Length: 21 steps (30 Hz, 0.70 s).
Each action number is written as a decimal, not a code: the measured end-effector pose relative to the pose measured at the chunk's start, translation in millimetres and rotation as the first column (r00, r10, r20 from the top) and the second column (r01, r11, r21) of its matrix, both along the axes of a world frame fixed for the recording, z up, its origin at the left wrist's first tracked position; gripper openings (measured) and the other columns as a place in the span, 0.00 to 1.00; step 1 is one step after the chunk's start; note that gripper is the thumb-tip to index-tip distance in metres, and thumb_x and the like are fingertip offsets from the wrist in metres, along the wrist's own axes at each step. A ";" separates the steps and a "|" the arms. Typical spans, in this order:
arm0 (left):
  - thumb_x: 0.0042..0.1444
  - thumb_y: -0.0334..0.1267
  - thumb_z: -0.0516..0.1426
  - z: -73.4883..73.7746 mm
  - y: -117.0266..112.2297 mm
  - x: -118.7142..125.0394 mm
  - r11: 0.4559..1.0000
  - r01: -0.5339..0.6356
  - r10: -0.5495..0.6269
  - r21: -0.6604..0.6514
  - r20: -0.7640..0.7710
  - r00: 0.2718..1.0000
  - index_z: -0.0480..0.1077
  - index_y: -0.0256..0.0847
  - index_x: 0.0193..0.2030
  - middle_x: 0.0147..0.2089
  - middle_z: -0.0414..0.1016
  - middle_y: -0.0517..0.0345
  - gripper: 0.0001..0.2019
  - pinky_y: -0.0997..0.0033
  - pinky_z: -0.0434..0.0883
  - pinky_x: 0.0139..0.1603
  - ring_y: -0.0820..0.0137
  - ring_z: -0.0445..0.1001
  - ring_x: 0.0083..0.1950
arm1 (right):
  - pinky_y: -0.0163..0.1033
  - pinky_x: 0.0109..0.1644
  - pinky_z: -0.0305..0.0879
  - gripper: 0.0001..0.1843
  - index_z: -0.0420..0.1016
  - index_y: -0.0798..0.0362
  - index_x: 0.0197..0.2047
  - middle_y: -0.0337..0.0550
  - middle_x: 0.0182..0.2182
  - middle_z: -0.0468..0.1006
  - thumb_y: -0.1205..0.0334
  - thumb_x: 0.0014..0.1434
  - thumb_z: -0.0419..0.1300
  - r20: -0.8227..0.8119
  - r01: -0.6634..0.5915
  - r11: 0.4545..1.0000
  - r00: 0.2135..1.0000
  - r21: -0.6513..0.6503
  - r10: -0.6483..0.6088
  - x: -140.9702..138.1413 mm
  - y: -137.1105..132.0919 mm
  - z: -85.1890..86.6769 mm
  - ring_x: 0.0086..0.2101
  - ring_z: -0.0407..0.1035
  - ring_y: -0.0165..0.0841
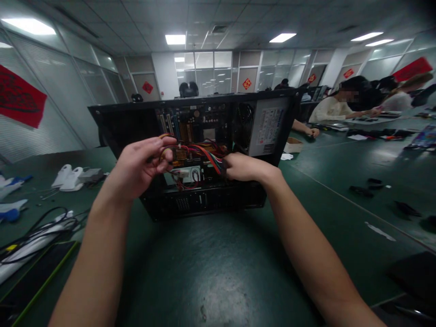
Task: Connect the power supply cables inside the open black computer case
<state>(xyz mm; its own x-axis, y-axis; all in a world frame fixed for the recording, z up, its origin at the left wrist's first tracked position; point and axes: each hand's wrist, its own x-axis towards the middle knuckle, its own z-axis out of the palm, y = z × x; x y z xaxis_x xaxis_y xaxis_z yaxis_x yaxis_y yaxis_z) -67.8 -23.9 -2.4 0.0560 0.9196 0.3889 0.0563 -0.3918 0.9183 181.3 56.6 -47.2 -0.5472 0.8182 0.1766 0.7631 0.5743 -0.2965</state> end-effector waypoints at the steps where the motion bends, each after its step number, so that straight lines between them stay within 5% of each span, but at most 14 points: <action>1: 0.54 0.44 0.60 3.5 -4.4 3.1 0.999 0.032 -0.032 0.003 0.042 0.999 0.76 0.37 0.43 0.32 0.76 0.56 0.15 0.77 0.71 0.28 0.78 0.69 0.24 | 0.39 0.42 0.68 0.13 0.81 0.57 0.42 0.54 0.39 0.82 0.58 0.63 0.58 0.096 0.058 0.998 0.994 -0.016 -0.056 -2.0 3.3 -6.3 0.41 0.76 0.42; 4: 0.56 0.45 0.59 10.7 -15.1 14.5 0.995 0.096 -0.097 0.016 0.105 0.990 0.75 0.40 0.47 0.35 0.77 0.55 0.15 0.76 0.73 0.28 0.79 0.66 0.21 | 0.40 0.45 0.69 0.22 0.80 0.59 0.47 0.58 0.45 0.81 0.49 0.64 0.56 0.256 0.169 0.978 0.957 -0.123 -0.134 -6.0 20.1 -29.6 0.46 0.76 0.45; 9: 0.51 0.38 0.63 15.0 -30.2 22.2 0.988 0.144 -0.150 0.046 0.149 0.977 0.75 0.44 0.45 0.29 0.75 0.63 0.13 0.77 0.72 0.24 0.83 0.60 0.16 | 0.37 0.40 0.69 0.20 0.82 0.55 0.36 0.48 0.38 0.83 0.47 0.63 0.57 0.112 0.043 0.875 0.994 -0.482 0.013 3.2 52.1 -60.1 0.37 0.77 0.38; 14: 0.49 0.34 0.64 17.6 -36.1 14.7 0.980 0.116 -0.145 0.160 0.186 0.972 0.76 0.43 0.36 0.26 0.74 0.64 0.06 0.75 0.76 0.31 0.78 0.71 0.23 | 0.34 0.28 0.61 0.21 0.73 0.56 0.27 0.39 0.22 0.73 0.56 0.68 0.51 -0.153 -0.138 0.902 0.985 -0.409 0.082 -3.2 52.4 -57.1 0.24 0.66 0.29; 17: 0.44 0.29 0.65 16.6 -32.7 9.0 0.980 0.081 -0.118 0.182 0.205 0.972 0.77 0.46 0.39 0.38 0.80 0.62 0.13 0.74 0.78 0.38 0.70 0.79 0.38 | 0.32 0.22 0.57 0.21 0.67 0.54 0.29 0.33 0.18 0.63 0.49 0.69 0.49 -0.563 -0.308 0.887 0.824 -0.345 0.067 -14.2 32.3 -33.8 0.18 0.59 0.26; 21: 0.43 0.28 0.65 14.4 -29.5 7.9 0.989 0.031 -0.051 0.143 0.135 0.990 0.76 0.52 0.45 0.53 0.79 0.61 0.21 0.70 0.80 0.39 0.59 0.78 0.53 | 0.32 0.21 0.60 0.26 0.67 0.52 0.37 0.34 0.21 0.67 0.36 0.65 0.48 -0.901 -0.390 0.906 0.434 -0.163 0.024 -17.3 -0.6 9.3 0.18 0.62 0.25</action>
